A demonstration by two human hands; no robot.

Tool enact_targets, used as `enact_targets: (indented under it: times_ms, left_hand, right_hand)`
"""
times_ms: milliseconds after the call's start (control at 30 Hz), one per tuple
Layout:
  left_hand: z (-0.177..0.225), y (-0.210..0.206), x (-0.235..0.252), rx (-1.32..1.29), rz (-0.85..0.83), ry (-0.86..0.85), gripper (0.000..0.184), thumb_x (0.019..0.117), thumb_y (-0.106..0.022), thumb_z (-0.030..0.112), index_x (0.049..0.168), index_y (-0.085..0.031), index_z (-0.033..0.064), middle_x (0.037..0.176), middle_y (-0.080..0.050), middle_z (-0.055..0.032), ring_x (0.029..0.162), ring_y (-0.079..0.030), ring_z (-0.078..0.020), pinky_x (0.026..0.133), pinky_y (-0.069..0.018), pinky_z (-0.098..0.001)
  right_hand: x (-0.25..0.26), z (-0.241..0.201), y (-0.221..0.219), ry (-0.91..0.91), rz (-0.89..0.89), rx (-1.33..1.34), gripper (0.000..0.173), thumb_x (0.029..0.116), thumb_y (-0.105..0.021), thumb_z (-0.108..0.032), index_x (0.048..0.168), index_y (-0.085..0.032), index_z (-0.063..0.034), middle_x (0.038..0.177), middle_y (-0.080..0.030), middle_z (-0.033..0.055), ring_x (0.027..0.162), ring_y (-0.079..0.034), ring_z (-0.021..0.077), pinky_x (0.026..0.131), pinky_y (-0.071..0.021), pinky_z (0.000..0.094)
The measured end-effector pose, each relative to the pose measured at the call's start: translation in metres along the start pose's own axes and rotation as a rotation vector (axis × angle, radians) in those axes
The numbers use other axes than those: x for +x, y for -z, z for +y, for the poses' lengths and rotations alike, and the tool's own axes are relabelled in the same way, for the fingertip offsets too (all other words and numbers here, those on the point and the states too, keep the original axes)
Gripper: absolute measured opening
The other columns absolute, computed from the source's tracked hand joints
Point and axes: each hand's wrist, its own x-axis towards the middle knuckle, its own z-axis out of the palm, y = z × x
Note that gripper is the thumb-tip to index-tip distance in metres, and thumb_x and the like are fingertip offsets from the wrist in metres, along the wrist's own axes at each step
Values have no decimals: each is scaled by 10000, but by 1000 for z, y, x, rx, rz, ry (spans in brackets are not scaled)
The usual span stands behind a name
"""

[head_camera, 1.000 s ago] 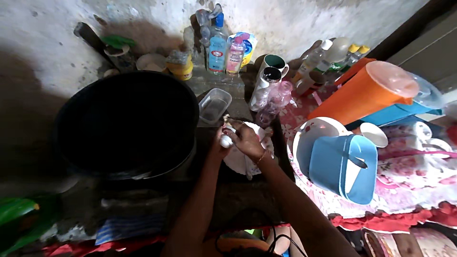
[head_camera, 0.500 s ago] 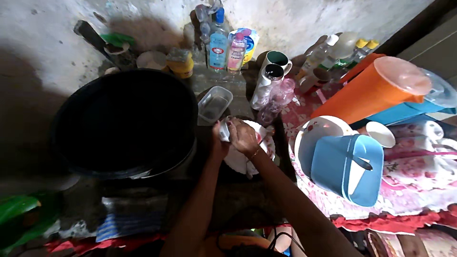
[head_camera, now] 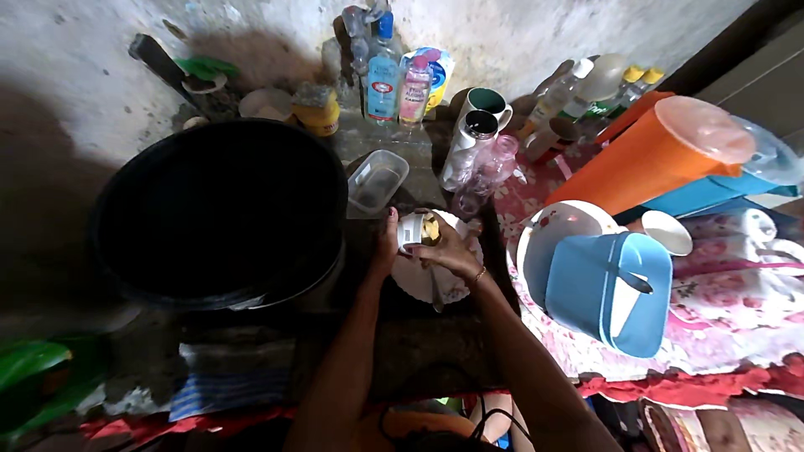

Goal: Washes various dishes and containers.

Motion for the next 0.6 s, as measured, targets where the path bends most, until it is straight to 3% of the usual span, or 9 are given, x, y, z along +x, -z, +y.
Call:
enact_targets:
  times_ms: [67,133,200,267,433,500,600]
  left_hand:
    - [-6,-1,-2,80,28,-147,490,1135,-309,305,1348,-552,-63,1267,-611,-264,1153,-599,-302,1017,-469,-477]
    - [-13,-4,-2,84,21,-275,440,1120,-371,270,1379,-550,-38,1305,-623,-218,1182,-608,-244,1040,-477,-430]
    - [-12,-9,-6,24,12,-324,451,1106,-397,258,1431,-518,-31,1338,-615,-204,1189,-609,-211,1037,-482,-391]
    - [-11,-10,-8,-20,5,-352,469,1093,-369,249,1447,-500,-30,1369,-599,-202,1225,-591,-205,1061,-463,-385]
    - [-14,-8,-5,-1,10,-402,472,1090,-353,235,1447,-499,-39,1385,-587,-229,1269,-575,-248,1099,-436,-416]
    - [-19,-9,-2,-8,2,-428,462,1089,-359,240,1432,-512,-29,1361,-603,-206,1242,-590,-207,1083,-455,-392]
    - [-23,-8,0,31,-15,-459,484,1090,-347,267,1424,-518,-39,1380,-595,-208,1267,-578,-224,1096,-441,-409]
  right_hand:
    - [-1,7,-5,22,40,119,777,766,-798,-89,1461,-451,-80,1044,-670,130,762,-674,166,667,-596,334]
    - [-1,12,-10,68,110,316,706,814,-725,-64,1452,-425,-61,1022,-666,106,774,-680,158,677,-604,324]
    - [0,14,-13,85,150,437,634,877,-651,-132,1458,-402,-94,1045,-658,77,818,-677,141,713,-600,321]
    - [-1,13,-13,67,129,453,604,924,-596,-204,1487,-390,-126,1092,-649,67,868,-667,132,753,-587,323]
    - [-1,12,-13,72,119,389,579,941,-582,-166,1492,-416,-102,1150,-644,76,930,-655,118,807,-574,311]
    - [0,14,-13,67,142,380,560,940,-576,-159,1476,-430,-83,1129,-647,73,913,-654,106,792,-573,296]
    - [-1,14,-16,57,176,387,525,939,-558,-143,1443,-436,-65,1070,-642,77,851,-660,112,739,-583,296]
